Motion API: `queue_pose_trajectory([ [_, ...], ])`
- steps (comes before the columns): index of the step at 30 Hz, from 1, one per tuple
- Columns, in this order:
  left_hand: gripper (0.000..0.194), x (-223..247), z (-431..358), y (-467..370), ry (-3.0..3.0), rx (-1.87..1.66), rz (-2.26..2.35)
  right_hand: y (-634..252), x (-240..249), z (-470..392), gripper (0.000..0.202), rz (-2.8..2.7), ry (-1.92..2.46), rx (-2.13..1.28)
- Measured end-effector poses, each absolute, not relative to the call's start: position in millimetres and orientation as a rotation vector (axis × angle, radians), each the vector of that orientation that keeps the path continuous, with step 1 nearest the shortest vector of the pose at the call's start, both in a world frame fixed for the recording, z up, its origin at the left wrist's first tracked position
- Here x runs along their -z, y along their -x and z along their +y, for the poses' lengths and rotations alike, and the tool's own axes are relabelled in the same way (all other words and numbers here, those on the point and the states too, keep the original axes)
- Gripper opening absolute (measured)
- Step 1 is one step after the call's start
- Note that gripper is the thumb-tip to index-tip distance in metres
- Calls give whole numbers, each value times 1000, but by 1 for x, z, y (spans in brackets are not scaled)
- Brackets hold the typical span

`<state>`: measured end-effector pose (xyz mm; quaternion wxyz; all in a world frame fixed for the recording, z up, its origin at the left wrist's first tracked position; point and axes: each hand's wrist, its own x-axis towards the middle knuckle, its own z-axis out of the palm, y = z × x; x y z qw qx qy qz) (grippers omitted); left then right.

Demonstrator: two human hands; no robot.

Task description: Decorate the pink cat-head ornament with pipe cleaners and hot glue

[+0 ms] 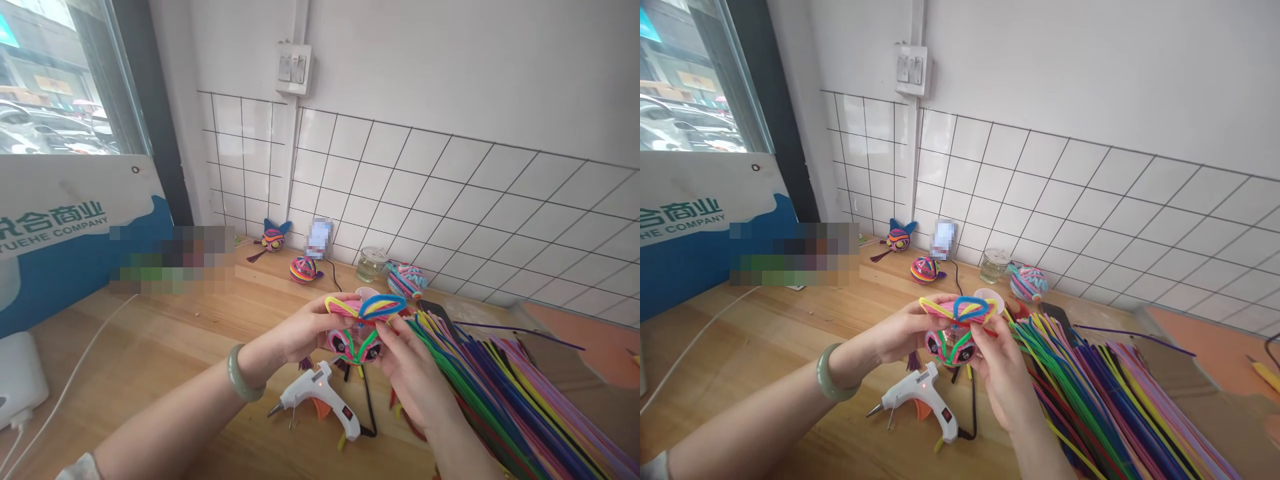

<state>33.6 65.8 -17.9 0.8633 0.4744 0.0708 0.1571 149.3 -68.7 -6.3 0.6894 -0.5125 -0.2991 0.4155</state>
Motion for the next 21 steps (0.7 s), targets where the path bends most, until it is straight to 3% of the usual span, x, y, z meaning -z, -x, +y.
queue_pose_trajectory([
  [4, 45, 19, 65, -35, -999, -368, 174, -157, 6, -71, 36, -786, 1368, -773],
  [10, 50, 14, 66, -35, -1014, -486, 254, -163, -6, -82, 27, -977, 1686, -276],
  [17, 54, 17, 65, -38, -1111, -592, 290, -142, -15, -96, 11, -1471, 1545, 401],
  [21, 54, 21, 70, -39, -1097, -587, 237, -139, -15, -97, 11, -1546, 1507, 442],
])
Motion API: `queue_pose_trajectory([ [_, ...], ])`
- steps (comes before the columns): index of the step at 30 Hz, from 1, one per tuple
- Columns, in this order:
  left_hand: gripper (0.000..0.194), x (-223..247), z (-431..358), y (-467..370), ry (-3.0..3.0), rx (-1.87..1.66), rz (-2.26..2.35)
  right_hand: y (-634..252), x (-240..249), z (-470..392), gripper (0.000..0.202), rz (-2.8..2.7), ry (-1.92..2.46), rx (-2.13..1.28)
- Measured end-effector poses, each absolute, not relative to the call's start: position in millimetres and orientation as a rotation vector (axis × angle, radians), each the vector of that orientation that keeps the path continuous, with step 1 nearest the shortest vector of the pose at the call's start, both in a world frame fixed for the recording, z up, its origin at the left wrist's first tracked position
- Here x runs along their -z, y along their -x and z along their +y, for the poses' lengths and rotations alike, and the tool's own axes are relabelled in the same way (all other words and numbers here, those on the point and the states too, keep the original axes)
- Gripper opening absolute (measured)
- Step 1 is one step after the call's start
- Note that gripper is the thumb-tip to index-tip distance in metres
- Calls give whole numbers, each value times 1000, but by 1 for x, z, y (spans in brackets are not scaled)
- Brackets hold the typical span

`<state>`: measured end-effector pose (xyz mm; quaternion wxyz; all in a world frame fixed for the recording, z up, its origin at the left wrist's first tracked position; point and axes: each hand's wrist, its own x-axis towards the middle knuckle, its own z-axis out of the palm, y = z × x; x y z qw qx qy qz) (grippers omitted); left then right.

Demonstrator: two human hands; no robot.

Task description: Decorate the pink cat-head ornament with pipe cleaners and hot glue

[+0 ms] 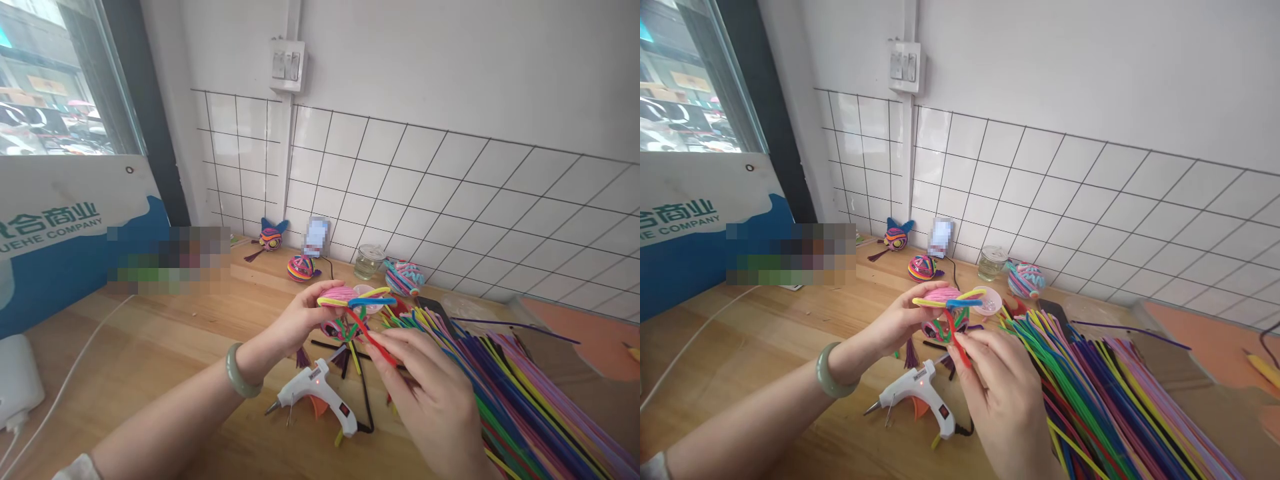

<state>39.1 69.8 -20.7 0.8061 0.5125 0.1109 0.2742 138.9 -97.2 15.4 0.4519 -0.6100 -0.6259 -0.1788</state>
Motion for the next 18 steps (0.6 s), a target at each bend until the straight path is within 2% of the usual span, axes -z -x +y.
queue_pose_trajectory([
  [4, 53, 19, 82, -35, -990, -599, 149, -156, -7, -90, 16, -1314, 1694, 40],
  [9, 45, 18, 98, -26, -892, -560, -6, -159, 28, -74, 29, -1474, 2010, -753],
  [11, 46, 19, 102, -24, -869, -539, -38, -149, 44, -70, 25, -1498, 2079, -868],
  [14, 53, 21, 103, -23, -861, -508, -71, -134, 59, -66, 6, -1469, 2060, -967],
  [18, 51, 23, 104, -24, -846, -486, -115, -137, 57, -61, 7, -1408, 1921, -1192],
])
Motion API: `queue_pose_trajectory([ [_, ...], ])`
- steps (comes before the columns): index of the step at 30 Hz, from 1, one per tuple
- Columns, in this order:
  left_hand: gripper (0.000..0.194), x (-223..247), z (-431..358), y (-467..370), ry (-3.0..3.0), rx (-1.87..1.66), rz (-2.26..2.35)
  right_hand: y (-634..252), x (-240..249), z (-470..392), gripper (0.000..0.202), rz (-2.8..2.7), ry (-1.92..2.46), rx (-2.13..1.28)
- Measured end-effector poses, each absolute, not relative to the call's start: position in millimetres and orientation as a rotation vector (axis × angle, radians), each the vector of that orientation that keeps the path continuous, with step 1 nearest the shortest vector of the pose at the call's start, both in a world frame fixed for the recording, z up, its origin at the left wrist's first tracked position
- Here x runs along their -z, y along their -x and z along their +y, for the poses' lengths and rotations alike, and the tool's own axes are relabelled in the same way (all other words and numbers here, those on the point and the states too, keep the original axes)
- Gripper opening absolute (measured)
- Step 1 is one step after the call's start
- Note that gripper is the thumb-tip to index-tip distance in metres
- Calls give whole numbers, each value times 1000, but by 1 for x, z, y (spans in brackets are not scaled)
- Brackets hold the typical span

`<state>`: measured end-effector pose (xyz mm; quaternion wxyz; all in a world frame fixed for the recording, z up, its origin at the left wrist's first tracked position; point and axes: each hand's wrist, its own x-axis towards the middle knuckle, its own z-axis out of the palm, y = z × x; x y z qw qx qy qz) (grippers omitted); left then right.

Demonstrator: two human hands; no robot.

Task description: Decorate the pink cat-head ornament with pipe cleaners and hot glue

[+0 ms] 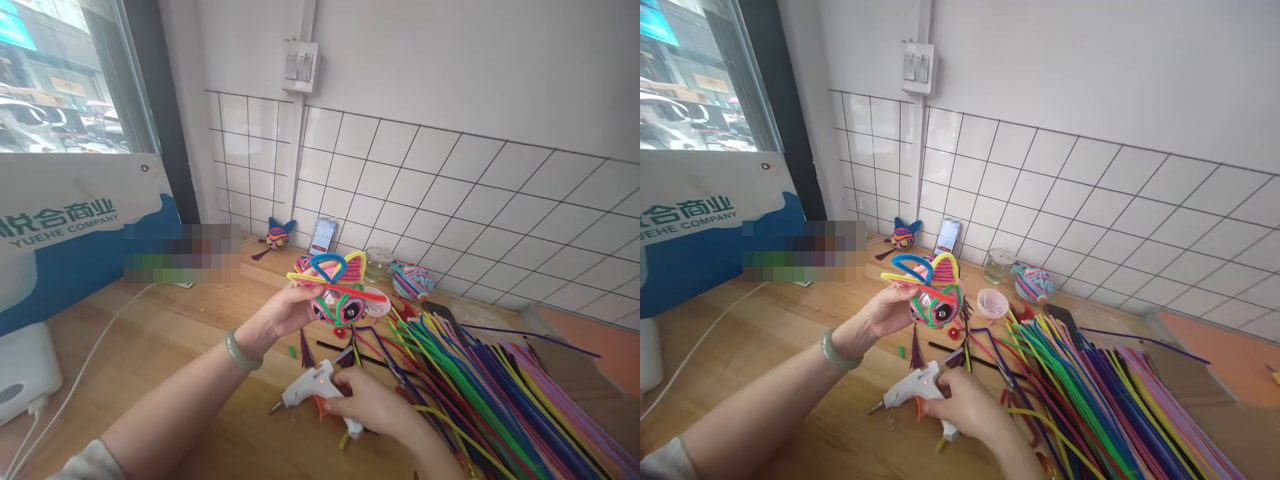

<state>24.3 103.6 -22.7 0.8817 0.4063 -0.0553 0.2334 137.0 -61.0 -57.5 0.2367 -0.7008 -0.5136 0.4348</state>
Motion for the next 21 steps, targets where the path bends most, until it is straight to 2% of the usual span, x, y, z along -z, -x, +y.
queue_pose_trajectory([
  [6, 32, 25, 112, -23, -750, -460, -56, -166, 25, -71, 20, -1317, 1729, -1289],
  [10, 34, 21, 115, -22, -693, -478, -17, -177, 3, -87, 34, -1067, 1572, -1336],
  [16, 29, 20, 113, -26, -657, -508, -6, -179, -11, -96, 39, -956, 1414, -1018],
  [21, 23, 24, 108, -31, -695, -532, 29, -173, -16, -99, 42, -1008, 1583, -567],
])
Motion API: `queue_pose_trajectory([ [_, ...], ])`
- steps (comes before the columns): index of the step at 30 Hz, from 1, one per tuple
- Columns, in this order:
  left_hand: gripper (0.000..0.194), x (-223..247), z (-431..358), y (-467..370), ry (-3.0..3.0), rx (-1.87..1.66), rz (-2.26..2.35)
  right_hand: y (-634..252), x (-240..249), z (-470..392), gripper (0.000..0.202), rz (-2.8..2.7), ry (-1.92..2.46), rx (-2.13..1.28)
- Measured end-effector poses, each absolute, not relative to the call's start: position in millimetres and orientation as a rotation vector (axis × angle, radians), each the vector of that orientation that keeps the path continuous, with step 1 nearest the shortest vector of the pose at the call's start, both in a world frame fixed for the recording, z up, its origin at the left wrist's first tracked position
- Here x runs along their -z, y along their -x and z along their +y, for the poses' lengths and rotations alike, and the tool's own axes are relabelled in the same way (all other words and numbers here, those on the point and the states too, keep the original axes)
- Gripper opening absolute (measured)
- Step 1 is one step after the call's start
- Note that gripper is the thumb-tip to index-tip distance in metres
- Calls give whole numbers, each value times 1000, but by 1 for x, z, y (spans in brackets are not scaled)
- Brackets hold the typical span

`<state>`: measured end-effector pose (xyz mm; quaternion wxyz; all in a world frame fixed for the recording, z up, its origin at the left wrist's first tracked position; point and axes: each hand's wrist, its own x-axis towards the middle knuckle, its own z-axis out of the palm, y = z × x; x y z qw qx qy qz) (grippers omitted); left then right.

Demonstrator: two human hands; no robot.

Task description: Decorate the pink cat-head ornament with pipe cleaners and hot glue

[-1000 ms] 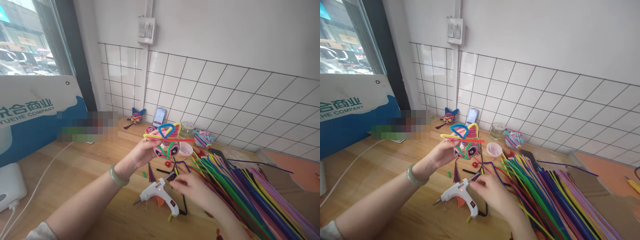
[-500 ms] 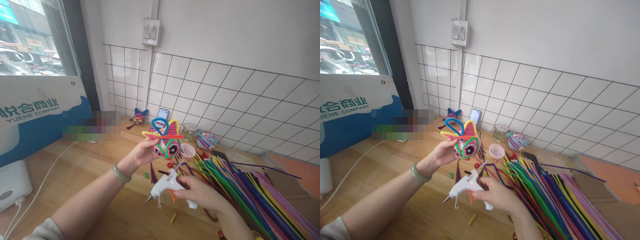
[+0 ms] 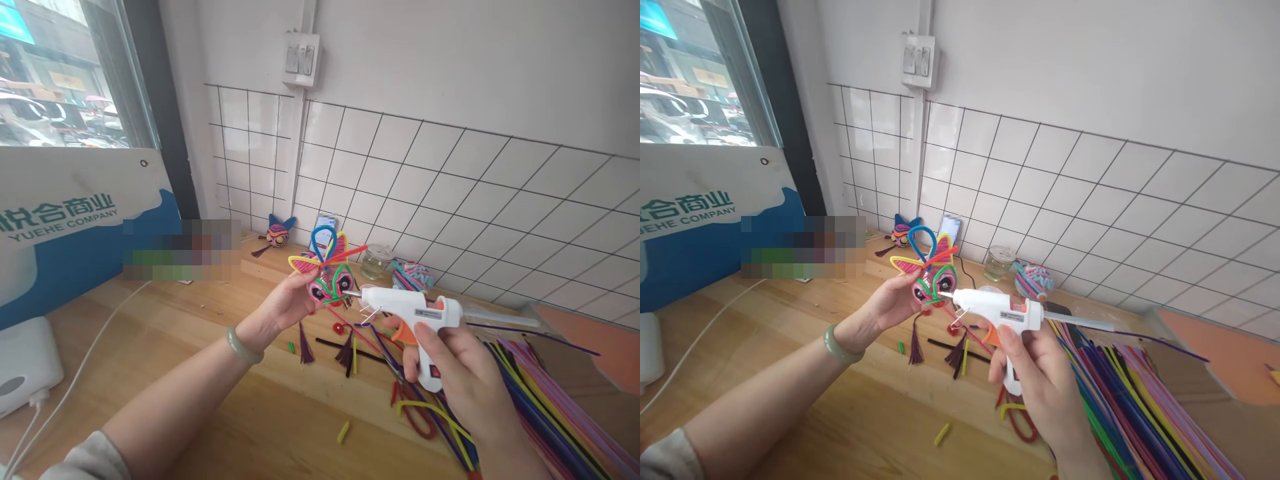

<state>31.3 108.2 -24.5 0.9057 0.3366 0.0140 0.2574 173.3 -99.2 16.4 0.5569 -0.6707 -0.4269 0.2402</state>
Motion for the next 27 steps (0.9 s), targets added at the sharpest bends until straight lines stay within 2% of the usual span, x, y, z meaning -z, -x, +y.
queue_pose_trajectory([
  [5, 28, 27, 99, -36, -735, -586, 77, -156, -17, -99, 37, -1073, 1690, -212],
  [9, 34, 27, 91, -39, -777, -597, 146, -149, -14, -94, 33, -1098, 1715, -162],
  [16, 31, 31, 84, -41, -818, -586, 178, -144, -13, -89, 26, -1098, 1704, -45],
  [23, 50, 27, 82, -41, -781, -589, 176, -147, -8, -91, 25, -1091, 1760, 8],
  [27, 51, 27, 82, -41, -781, -587, 180, -148, -8, -92, 24, -1093, 1765, -10],
])
